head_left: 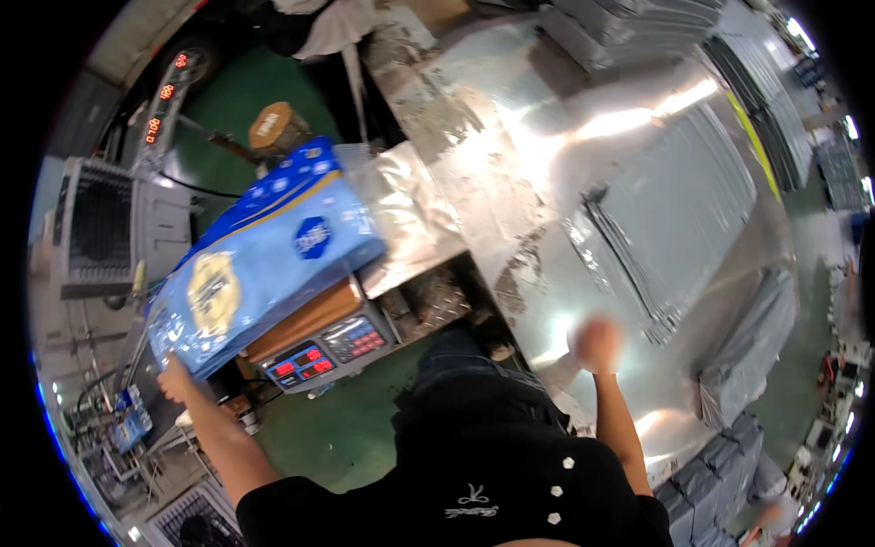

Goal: The person places blue tissue paper packs into gray plastic bags on a metal table, folds the bags closed, and stacks them. The person repeats this process continuously while another worker assists nearby.

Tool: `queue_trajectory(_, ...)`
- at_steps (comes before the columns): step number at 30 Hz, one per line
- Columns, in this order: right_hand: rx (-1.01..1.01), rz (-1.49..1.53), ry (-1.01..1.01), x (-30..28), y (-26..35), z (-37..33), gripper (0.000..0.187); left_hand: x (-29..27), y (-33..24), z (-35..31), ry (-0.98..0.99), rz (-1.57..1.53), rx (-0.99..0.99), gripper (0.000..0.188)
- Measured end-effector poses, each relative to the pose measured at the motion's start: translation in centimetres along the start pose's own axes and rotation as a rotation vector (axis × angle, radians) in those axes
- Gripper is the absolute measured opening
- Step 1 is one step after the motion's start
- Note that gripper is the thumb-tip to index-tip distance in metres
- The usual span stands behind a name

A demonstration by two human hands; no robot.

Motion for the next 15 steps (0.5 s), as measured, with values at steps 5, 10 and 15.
queue_trajectory(5, 0.058, -0.073, -0.056, 1.5, -0.9, -1.6, 0.041, -0.7, -3.6, -2.6, 0.344, -0.208, 0.490, 0.086)
queue_trajectory(10, 0.119, -0.050, -0.042, 1.1, -0.2, -0.7, 0.040, 2.1, -6.6, -7.5, 0.395, -0.823, 0.663, 0.058)
queue_trajectory(15, 0.151, -0.103, -0.050, -0.1, -0.4, 0.3, 0.026, 5.5, -15.1, -18.1, 1.305, -1.570, 0.034, 0.058)
Point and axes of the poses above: each hand's wrist, its own z-axis towards the middle knuckle, its own x-axis out of the palm, y = z × x, the point moved 7 cm from there along z, towards the middle knuckle, and after that the axes turned 6 degrees about z, right-handed, at the moved point
